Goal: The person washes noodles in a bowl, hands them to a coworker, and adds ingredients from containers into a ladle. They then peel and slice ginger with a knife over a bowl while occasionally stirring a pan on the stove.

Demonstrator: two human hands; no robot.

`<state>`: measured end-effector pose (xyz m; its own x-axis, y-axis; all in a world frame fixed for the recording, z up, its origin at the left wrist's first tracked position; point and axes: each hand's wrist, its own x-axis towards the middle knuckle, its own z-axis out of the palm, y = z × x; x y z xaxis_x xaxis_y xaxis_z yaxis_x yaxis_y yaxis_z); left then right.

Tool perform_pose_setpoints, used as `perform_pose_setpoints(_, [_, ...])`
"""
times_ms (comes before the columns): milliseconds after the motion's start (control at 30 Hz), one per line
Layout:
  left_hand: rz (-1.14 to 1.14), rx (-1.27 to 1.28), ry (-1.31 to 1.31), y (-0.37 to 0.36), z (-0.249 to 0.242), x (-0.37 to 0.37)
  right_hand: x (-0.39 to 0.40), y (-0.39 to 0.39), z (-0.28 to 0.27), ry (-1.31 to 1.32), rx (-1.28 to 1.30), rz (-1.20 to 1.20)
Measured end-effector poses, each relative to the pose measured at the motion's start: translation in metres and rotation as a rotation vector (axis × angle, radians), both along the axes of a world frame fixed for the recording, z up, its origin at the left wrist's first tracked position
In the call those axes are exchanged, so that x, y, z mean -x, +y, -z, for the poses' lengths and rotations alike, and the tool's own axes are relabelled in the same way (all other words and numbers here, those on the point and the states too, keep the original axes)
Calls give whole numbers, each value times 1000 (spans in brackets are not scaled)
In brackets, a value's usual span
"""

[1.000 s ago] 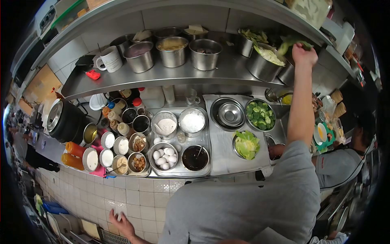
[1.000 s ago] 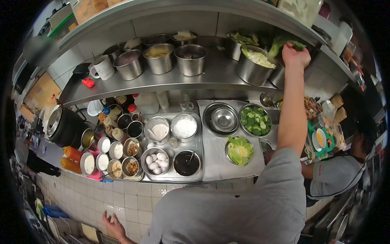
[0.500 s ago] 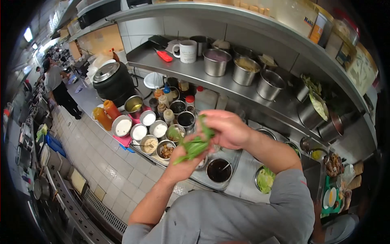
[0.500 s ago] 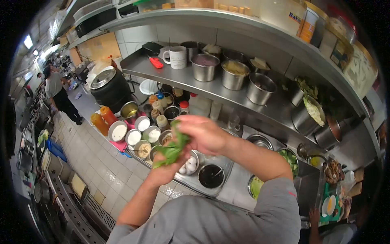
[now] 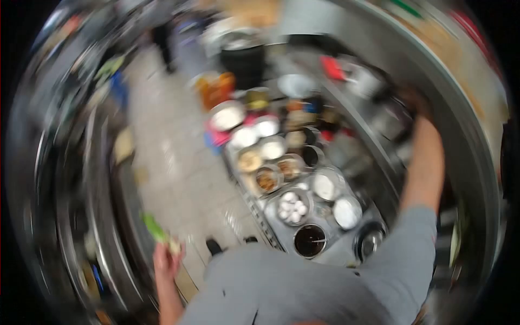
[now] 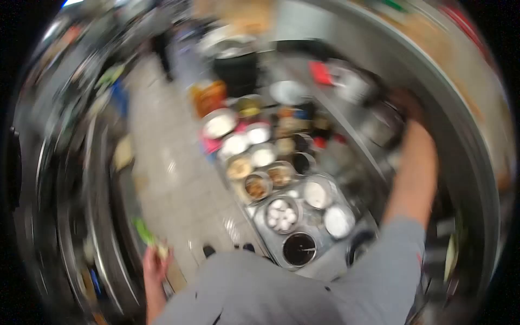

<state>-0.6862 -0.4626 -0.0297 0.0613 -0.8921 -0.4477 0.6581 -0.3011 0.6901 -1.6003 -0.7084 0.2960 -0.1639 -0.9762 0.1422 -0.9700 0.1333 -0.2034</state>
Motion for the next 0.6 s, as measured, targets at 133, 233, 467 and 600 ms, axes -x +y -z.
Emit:
perform_pose_setpoints(133, [-140, 116, 198, 8, -21, -41, -15, -32, 7, 88, -92, -110])
perform_pose_setpoints(233, [-241, 188, 175, 8, -44, -55, 8, -31, -8, 130, -72, -69])
perform_pose_setpoints(467, [-351, 189, 82, 12, -44, -84, -27, 3, -38, 53, 89, 25])
perform_pose_setpoints(600, [-231, 142, 248, 3, -2, -103, -134, -33, -17, -703, -4, -300])
